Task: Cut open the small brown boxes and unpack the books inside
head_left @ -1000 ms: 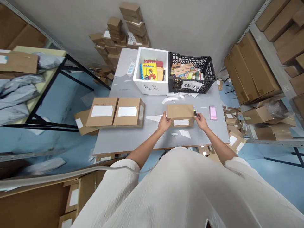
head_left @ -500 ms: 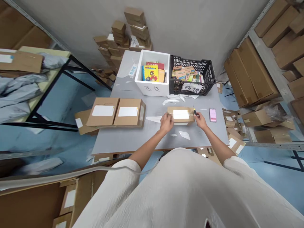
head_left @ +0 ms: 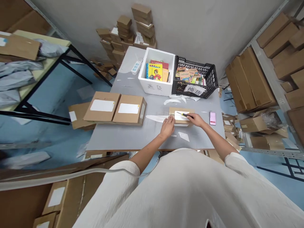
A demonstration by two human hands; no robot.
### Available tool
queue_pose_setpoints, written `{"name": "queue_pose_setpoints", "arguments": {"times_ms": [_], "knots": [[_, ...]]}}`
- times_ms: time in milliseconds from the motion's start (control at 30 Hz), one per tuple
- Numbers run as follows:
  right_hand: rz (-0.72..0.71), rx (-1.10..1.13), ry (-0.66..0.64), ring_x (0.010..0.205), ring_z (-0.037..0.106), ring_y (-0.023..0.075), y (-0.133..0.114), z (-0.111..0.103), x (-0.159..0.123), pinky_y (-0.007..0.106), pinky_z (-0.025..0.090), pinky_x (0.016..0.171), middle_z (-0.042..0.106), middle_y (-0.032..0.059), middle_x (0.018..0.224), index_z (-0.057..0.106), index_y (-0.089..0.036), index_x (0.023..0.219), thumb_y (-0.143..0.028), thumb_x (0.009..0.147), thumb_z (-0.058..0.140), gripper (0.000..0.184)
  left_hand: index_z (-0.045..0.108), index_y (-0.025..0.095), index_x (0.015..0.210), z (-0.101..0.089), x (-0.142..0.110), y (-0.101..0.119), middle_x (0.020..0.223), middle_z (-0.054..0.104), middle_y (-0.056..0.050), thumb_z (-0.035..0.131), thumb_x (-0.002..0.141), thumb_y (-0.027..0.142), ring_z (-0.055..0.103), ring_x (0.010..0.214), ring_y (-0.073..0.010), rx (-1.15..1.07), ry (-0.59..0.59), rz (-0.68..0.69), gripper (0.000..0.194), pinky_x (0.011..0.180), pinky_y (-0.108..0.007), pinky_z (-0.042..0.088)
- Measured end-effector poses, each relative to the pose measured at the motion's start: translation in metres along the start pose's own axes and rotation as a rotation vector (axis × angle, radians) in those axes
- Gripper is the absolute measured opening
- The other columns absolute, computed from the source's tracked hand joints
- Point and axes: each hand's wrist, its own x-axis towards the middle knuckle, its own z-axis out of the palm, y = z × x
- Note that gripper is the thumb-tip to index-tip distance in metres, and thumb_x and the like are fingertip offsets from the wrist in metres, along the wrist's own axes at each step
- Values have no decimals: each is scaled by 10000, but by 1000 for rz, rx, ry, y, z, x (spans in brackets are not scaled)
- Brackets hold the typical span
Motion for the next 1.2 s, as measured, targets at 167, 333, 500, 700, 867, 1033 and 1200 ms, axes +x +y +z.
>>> {"name": "queue_pose_setpoints", "arguments": {"times_ms": [167, 333, 500, 700, 867, 1033, 1200], "knots": [[-33, -287, -158, 1302, 733, 265, -34, -1, 21, 314, 524, 1074, 810, 98, 1426, 789, -252, 1480, -417, 1183, 516, 435, 586, 176, 1637, 0, -10, -3, 1750, 548, -200, 543, 970, 116, 418, 1700, -344, -7, 26, 26, 671, 1404, -554, 278], [-22, -406, -191, 1328, 717, 274, -52, 0, 34, 304, 517, 1035, 798, 94, 1447, 775, -264, 1498, -430, 1194, 480, 455, 579, 184, 1649, -1, -13, -7, 1734, 574, -190, 535, 984, 123, 450, 1671, -350, -11, 57, 33, 670, 1326, -545, 367], [2, -441, -178, 1329, 706, 278, -59, -1, 37, 315, 522, 1029, 786, 89, 1464, 778, -282, 1492, -453, 1194, 453, 473, 600, 150, 1621, 1, -10, -15, 1710, 589, -208, 535, 972, 116, 488, 1646, -335, -34, 81, 53, 653, 1308, -497, 406], [-8, -477, -197, 1301, 711, 287, -65, -4, 39, 327, 518, 989, 795, 99, 1417, 780, -273, 1483, -438, 1188, 444, 476, 610, 136, 1611, 3, -8, -16, 1669, 622, -215, 541, 983, 127, 511, 1618, -350, -44, 89, 55, 632, 1303, -509, 418], [0, -501, -200, 1273, 721, 288, -68, -4, 39, 321, 511, 964, 794, 108, 1388, 791, -268, 1456, -440, 1182, 464, 459, 639, 148, 1580, -1, -5, -14, 1624, 654, -202, 508, 1054, 178, 545, 1563, -351, -56, 101, 44, 543, 1283, -508, 434], [19, -512, -206, 1250, 729, 285, -72, -3, 37, 314, 506, 964, 791, 115, 1364, 796, -263, 1433, -436, 1186, 463, 449, 672, 195, 1538, -6, 1, -12, 1524, 704, -184, 457, 1099, 193, 582, 1469, -354, -59, 78, 10, 489, 1229, -502, 460], [24, -543, -206, 1253, 726, 289, -75, -5, 35, 317, 509, 961, 785, 127, 1363, 792, -261, 1439, -437, 1190, 453, 457, 699, 216, 1489, -8, 7, -11, 1440, 731, -182, 444, 1110, 205, 608, 1364, -371, -47, 49, -16, 457, 1180, -512, 467]]}}
